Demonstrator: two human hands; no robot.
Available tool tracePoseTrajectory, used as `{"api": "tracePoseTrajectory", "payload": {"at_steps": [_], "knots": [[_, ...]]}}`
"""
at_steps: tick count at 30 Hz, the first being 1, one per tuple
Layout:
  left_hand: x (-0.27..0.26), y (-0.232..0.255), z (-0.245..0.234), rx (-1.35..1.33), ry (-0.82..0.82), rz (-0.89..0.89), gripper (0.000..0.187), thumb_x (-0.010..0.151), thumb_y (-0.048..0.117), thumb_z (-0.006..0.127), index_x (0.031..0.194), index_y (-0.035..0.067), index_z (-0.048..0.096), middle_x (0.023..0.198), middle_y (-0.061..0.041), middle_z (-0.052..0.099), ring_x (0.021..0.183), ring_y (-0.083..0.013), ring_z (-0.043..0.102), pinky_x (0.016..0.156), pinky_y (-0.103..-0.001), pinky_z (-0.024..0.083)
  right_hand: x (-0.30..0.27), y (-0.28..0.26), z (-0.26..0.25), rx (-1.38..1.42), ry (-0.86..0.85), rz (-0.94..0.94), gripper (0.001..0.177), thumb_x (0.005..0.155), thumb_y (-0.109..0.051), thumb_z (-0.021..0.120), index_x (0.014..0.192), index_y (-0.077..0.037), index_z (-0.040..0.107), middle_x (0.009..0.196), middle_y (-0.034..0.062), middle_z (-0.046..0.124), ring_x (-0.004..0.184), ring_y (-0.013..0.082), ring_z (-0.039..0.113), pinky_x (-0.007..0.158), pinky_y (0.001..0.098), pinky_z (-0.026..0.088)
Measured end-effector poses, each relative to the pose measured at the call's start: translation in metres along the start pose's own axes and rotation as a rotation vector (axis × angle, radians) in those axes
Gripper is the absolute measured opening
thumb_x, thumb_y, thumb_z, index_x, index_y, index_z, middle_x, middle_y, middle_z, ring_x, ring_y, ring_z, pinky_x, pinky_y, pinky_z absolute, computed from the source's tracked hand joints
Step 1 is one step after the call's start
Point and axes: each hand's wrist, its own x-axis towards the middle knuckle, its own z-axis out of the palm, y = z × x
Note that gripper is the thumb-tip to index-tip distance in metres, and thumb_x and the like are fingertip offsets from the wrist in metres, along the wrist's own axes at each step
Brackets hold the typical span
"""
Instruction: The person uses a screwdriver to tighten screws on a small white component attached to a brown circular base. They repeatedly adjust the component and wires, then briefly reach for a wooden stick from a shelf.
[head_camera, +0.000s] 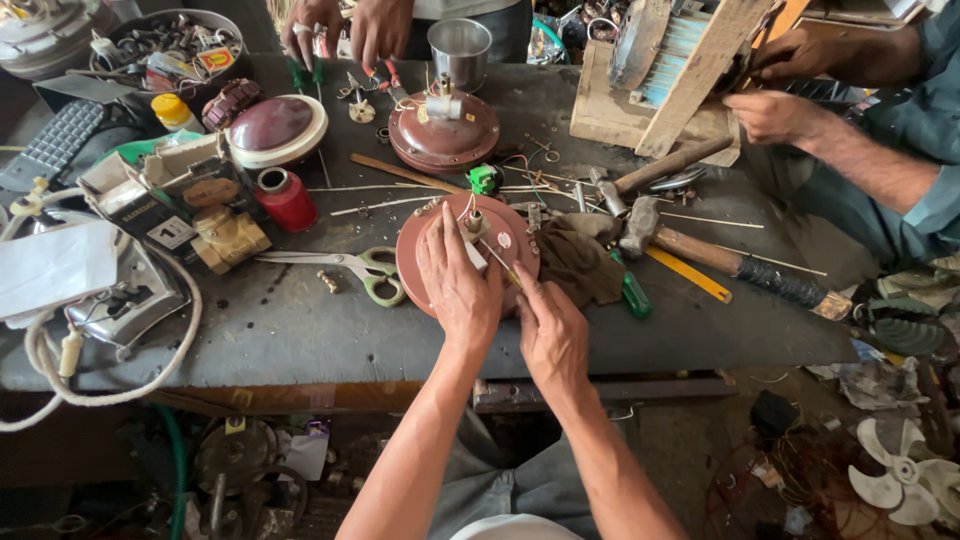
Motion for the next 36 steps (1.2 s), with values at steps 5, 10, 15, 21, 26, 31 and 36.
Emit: {"api": "tracePoseTrajectory", "payload": {"at_steps": [5,10,15,21,26,31,36], "knots": [[-0.003,0.003,-0.002,-0.041,-0.014,-0.005,0.084,0.08,0.011,0.073,0.154,-0.006,0.037,0.14,-0.026,0.051,0.136,-0.0462,0.044,0.118,-0.053,0.032,0.001,-0.004,0.0,0.187,0.111,-0.084,0.035,0.099,-0.001,0.064,0.133,-0.006,0.065,0.097,0.0159,0.066,0.083,0.0328,0.067,0.072,0.0412,0.054],[-0.006,0.003,-0.004,-0.044,-0.026,0.006,0.087,0.079,0.012,0.076,0.154,-0.008,0.035,0.142,-0.028,0.048,0.137,-0.0476,0.041,0.118,-0.054,0.029,0.002,-0.007,-0.003,0.055,0.14,-0.164,0.041,0.093,0.002,0.063,0.131,-0.009,0.069,0.094,0.0132,0.062,0.084,0.0302,0.065,0.075,0.0406,0.053],[-0.006,0.003,-0.006,-0.059,-0.011,0.029,0.087,0.08,0.012,0.074,0.155,-0.008,0.034,0.143,-0.027,0.047,0.139,-0.0462,0.041,0.121,-0.053,0.029,0.007,-0.006,-0.002,0.141,0.124,-0.008,0.028,0.098,0.001,0.067,0.125,-0.006,0.069,0.096,0.0118,0.063,0.083,0.0266,0.066,0.073,0.0388,0.053],[-0.006,0.004,-0.007,-0.06,-0.029,0.015,0.087,0.079,0.012,0.075,0.154,-0.008,0.035,0.143,-0.027,0.047,0.138,-0.0474,0.04,0.12,-0.054,0.028,0.009,-0.008,0.002,0.119,0.243,-0.132,0.033,0.087,0.003,0.07,0.119,-0.005,0.073,0.103,0.0154,0.063,0.087,0.0264,0.066,0.073,0.0361,0.055],[-0.007,0.003,-0.007,-0.077,-0.021,0.027,0.084,0.083,0.013,0.075,0.154,-0.008,0.035,0.144,-0.028,0.047,0.139,-0.0473,0.041,0.12,-0.054,0.028,0.012,-0.008,0.0,0.154,0.166,0.004,0.027,0.093,0.002,0.073,0.12,-0.003,0.072,0.1,0.0115,0.067,0.087,0.0262,0.069,0.076,0.0368,0.055],[-0.009,0.001,-0.009,-0.086,-0.037,0.022,0.085,0.081,0.012,0.074,0.154,-0.008,0.035,0.144,-0.028,0.047,0.139,-0.0476,0.041,0.121,-0.055,0.028,0.012,-0.012,0.001,0.147,0.218,-0.033,0.027,0.085,-0.001,0.075,0.111,-0.003,0.073,0.099,0.0131,0.067,0.085,0.0288,0.071,0.075,0.0367,0.056],[-0.006,0.002,-0.01,-0.083,-0.037,0.035,0.087,0.081,0.012,0.075,0.155,-0.007,0.034,0.145,-0.028,0.047,0.139,-0.0481,0.04,0.121,-0.055,0.027,0.019,-0.012,-0.003,0.137,0.08,0.037,0.021,0.095,0.001,0.075,0.115,-0.004,0.073,0.1,0.0116,0.071,0.089,0.0306,0.072,0.076,0.0377,0.056]]}}
